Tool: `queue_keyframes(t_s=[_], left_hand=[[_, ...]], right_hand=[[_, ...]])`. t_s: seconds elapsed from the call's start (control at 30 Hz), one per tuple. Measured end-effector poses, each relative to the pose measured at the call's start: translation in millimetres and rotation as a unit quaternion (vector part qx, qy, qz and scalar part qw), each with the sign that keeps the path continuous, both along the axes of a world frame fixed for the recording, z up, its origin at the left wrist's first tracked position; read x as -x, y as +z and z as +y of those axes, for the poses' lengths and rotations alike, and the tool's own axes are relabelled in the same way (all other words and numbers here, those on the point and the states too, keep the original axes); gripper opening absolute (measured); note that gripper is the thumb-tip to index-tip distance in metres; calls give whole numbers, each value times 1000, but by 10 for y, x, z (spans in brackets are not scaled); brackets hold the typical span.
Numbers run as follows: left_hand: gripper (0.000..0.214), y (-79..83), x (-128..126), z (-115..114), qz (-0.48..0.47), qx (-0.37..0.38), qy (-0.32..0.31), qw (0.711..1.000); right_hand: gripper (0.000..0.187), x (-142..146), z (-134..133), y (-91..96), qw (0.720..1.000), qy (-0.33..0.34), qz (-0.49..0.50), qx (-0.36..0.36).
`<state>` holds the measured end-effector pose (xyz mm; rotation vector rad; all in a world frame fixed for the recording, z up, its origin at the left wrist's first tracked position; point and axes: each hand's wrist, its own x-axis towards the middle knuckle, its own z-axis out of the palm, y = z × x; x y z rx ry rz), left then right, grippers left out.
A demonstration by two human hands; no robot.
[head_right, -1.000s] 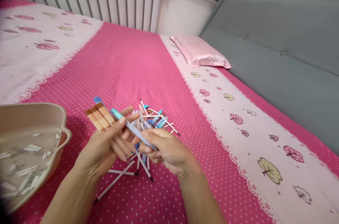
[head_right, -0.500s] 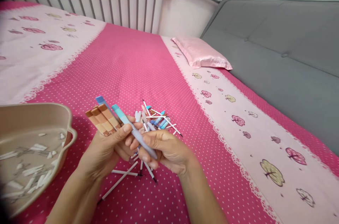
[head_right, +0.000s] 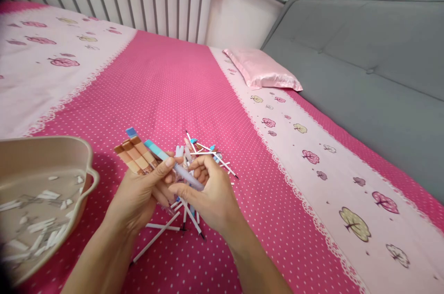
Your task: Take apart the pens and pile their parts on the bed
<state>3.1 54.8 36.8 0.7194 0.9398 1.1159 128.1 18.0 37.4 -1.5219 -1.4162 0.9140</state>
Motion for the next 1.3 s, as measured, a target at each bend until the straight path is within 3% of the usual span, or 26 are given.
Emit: queue_keyframes(t_s=[0.1,0.23,0.33,0.47,0.53,0.67,0.73,0.8,0.87,0.93,1.03,1.13,1.3], left_hand=[[22,20,33,14,-15,-13,5,1000],[21,36,37,13,-31,-19,3,999],[24,31,2,0,-22,-13,22,999],[23,8,-33,-4,14,26,50,998],[24,-3,-17,12,30,41,78,996],[30,-16,59,58,33,37,125,991],[32,-16,72,64,42,41,115,992],[31,-19,52,53,49,50,88,994],[25,-32,14,36,44,49,56,996],[23,-56,-19,23,39,35,31,998],[37,-80,-35,15,65,27,24,997],[45,-47,-31,-1,70,26,16,997],[47,50,-27,-33,3,15,-5,1000]], right_hand=[[29,-17,4,26,990,117,69,45],[38,-58,23,39,987,127,72,62],[30,-82,22,39,995,88,9,51],[14,-47,-3,26,994,-22,-104,-27],[3,-19,-13,13,977,-82,-172,-94],[10,-40,-9,-4,942,-148,-247,-172],[7,-91,6,-11,948,-121,-261,-134],[1,-143,29,-24,957,-78,-276,-52],[9,-173,53,-36,957,-50,-287,10],[22,-165,69,-36,956,-44,-290,4],[29,-94,60,-13,974,-11,-225,-28],[22,12,17,-9,995,54,-73,43],[31,130,-15,-82,983,91,91,127]])
